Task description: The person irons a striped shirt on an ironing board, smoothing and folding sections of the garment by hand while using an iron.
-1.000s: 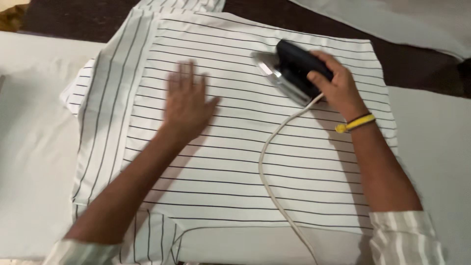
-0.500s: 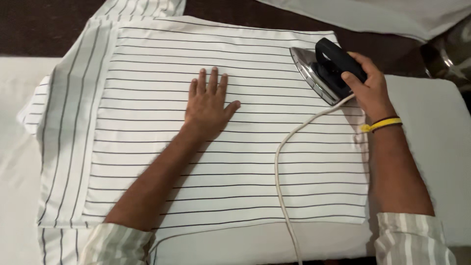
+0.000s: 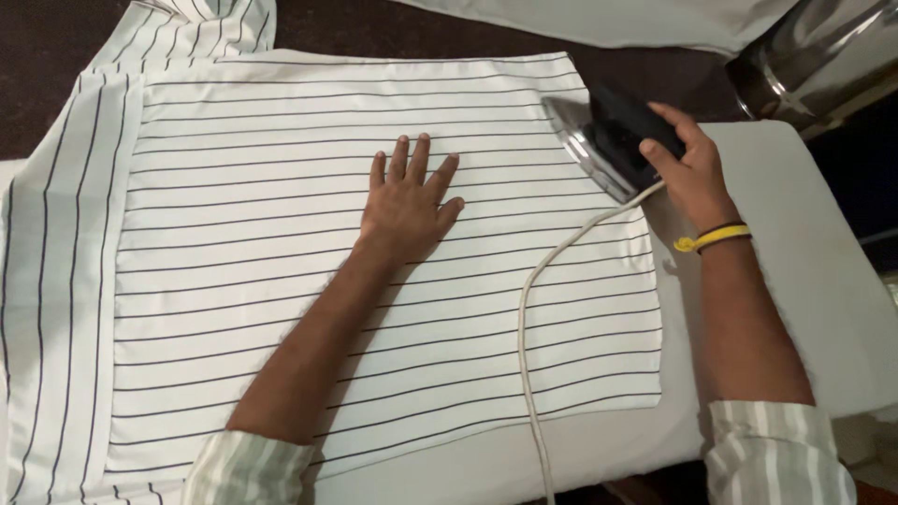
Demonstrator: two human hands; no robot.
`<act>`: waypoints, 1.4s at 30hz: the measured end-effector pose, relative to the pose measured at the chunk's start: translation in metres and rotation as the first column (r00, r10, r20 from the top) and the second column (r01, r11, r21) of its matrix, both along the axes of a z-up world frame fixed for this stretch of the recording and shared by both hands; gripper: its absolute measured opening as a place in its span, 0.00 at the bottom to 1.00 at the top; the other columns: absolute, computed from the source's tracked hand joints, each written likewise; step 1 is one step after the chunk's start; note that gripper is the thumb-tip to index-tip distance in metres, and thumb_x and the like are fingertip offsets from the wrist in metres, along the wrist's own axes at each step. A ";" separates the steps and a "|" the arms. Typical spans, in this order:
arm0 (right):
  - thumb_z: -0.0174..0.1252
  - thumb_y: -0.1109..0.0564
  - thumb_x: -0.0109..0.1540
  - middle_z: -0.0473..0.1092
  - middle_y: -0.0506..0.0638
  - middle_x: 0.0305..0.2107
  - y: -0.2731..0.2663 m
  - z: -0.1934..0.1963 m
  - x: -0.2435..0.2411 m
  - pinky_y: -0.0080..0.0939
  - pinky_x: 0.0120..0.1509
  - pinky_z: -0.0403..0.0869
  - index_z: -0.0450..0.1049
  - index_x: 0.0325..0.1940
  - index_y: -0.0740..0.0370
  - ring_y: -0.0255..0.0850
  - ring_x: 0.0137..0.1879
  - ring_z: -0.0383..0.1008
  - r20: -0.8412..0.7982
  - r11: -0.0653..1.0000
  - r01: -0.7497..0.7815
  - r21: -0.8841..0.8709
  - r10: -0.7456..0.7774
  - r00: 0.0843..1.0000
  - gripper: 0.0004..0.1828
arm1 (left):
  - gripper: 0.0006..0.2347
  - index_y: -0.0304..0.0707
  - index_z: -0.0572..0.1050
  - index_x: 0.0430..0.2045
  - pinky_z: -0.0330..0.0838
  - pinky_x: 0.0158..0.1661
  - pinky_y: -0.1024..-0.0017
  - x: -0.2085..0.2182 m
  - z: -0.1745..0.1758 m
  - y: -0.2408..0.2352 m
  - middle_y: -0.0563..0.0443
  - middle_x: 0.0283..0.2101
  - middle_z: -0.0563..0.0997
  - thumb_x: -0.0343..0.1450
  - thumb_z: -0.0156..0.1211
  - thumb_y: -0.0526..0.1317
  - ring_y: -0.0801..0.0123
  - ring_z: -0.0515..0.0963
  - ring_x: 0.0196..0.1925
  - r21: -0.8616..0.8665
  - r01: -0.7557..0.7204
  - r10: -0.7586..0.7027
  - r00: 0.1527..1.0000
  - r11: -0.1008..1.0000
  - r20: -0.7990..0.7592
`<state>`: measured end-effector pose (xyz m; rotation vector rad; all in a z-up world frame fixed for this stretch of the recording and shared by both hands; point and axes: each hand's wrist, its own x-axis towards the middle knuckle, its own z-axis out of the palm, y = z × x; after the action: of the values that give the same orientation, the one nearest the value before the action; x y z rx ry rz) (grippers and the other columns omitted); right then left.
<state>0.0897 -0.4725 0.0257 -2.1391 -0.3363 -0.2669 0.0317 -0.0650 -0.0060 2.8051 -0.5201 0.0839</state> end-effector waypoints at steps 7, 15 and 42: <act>0.62 0.59 0.68 0.72 0.54 0.57 0.028 0.007 -0.007 0.37 0.67 0.69 0.69 0.68 0.67 0.38 0.60 0.71 0.193 0.987 0.139 -0.081 -0.121 0.974 0.24 | 0.27 0.49 0.58 0.71 0.39 0.69 0.38 -0.005 -0.004 0.004 0.32 0.75 0.51 0.75 0.44 0.56 0.34 0.46 0.76 -0.041 -0.001 0.004 0.997 0.999 0.073; 0.60 0.57 0.70 0.72 0.56 0.56 0.068 0.021 -0.053 0.39 0.68 0.70 0.70 0.66 0.68 0.41 0.61 0.72 0.135 0.999 0.008 -0.054 -0.001 0.991 0.22 | 0.34 0.29 0.55 0.70 0.40 0.69 0.41 0.002 -0.013 -0.002 0.33 0.75 0.53 0.73 0.46 0.56 0.39 0.47 0.76 -0.028 -0.038 0.041 0.992 0.999 0.117; 0.62 0.58 0.66 0.72 0.49 0.53 0.069 0.003 0.030 0.36 0.63 0.70 0.68 0.68 0.65 0.36 0.57 0.70 -0.007 0.995 -0.102 0.019 0.103 0.995 0.26 | 0.30 0.49 0.57 0.71 0.37 0.68 0.35 -0.004 -0.010 -0.001 0.35 0.76 0.50 0.73 0.45 0.57 0.33 0.44 0.76 -0.029 -0.045 0.047 0.998 0.999 0.053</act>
<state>0.1200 -0.4032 0.0291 -2.0968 -0.4360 -0.2015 0.0275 -0.0659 -0.0157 2.7942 -0.4633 0.1750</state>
